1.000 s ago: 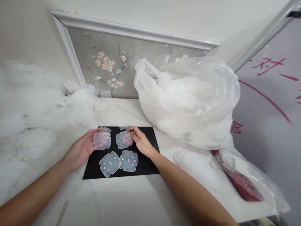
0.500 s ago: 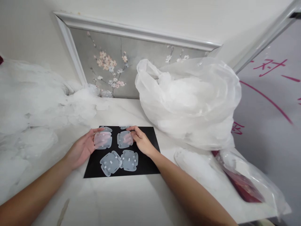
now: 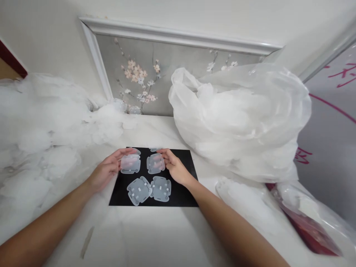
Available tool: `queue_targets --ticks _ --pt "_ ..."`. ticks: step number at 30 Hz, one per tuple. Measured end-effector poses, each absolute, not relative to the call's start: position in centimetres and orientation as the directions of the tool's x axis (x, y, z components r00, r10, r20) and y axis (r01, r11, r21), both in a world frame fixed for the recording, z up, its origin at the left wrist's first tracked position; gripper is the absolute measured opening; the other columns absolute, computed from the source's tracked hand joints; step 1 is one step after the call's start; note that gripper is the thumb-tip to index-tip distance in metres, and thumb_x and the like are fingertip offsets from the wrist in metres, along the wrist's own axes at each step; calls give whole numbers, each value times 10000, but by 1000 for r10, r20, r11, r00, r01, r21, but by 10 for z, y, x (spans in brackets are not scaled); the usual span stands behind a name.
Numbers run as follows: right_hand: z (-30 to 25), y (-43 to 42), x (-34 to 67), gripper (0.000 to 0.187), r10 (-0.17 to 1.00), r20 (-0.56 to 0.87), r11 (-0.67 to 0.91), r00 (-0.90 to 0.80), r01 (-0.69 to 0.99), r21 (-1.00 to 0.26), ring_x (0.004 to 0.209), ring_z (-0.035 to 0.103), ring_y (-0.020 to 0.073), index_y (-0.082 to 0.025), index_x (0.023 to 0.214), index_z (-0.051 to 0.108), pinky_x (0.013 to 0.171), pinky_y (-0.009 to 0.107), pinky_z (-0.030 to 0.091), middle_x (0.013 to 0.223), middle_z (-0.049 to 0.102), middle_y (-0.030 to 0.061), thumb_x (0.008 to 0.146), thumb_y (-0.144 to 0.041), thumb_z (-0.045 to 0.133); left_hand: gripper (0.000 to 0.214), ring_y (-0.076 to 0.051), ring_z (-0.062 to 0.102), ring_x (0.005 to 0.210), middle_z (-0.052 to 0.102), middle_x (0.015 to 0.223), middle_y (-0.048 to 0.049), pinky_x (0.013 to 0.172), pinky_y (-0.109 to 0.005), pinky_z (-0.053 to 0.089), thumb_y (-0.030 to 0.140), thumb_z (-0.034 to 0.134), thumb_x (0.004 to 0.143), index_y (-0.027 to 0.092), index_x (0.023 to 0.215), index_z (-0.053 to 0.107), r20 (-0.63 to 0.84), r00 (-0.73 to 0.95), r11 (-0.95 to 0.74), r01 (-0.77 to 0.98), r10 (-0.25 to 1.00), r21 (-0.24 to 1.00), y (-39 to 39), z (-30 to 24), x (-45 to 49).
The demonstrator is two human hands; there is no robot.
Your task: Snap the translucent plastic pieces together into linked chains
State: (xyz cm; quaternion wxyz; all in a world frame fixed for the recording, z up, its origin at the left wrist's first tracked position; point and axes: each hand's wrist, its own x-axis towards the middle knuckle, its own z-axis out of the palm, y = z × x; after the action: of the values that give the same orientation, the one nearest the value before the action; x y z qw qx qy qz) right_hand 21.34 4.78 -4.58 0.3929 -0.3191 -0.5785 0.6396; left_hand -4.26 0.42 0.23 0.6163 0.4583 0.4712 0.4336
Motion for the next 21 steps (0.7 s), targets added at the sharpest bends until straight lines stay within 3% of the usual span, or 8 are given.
queue_targets --ticks 7,12,16,21 --pt "-47 49 213 544 870 50 -19 -490 -135 -991 833 663 149 -228 1118 507 731 315 497 1055 672 30 623 -37 389 665 -252 603 1081 538 1432 -60 875 -352 465 70 542 652 273 1284 568 -85 298 88 5 951 996 7 1 -51" --pt "-46 48 213 583 864 92 48 -496 -101 -994 815 665 144 -228 1128 503 741 315 508 1059 680 31 594 -29 379 741 -258 558 1184 559 1404 -66 934 -354 458 21 526 671 293 1360 513 -23 356 -20 117 934 993 8 -6 -59" --pt "-43 46 215 613 836 120 125 -535 -28 -992 869 671 153 -229 1152 527 836 355 514 1076 681 32 595 -24 374 720 -253 544 1232 561 1399 -71 974 -341 443 22 534 699 291 1366 520 -31 368 -35 172 929 985 6 -6 -60" --pt "-44 45 215 622 827 120 169 -549 40 -985 960 673 176 -218 1195 544 930 403 501 1079 685 44 626 -27 379 651 -253 524 1274 583 1378 -70 1064 -372 387 40 559 709 273 1317 575 -26 348 -26 143 937 989 6 -3 -57"
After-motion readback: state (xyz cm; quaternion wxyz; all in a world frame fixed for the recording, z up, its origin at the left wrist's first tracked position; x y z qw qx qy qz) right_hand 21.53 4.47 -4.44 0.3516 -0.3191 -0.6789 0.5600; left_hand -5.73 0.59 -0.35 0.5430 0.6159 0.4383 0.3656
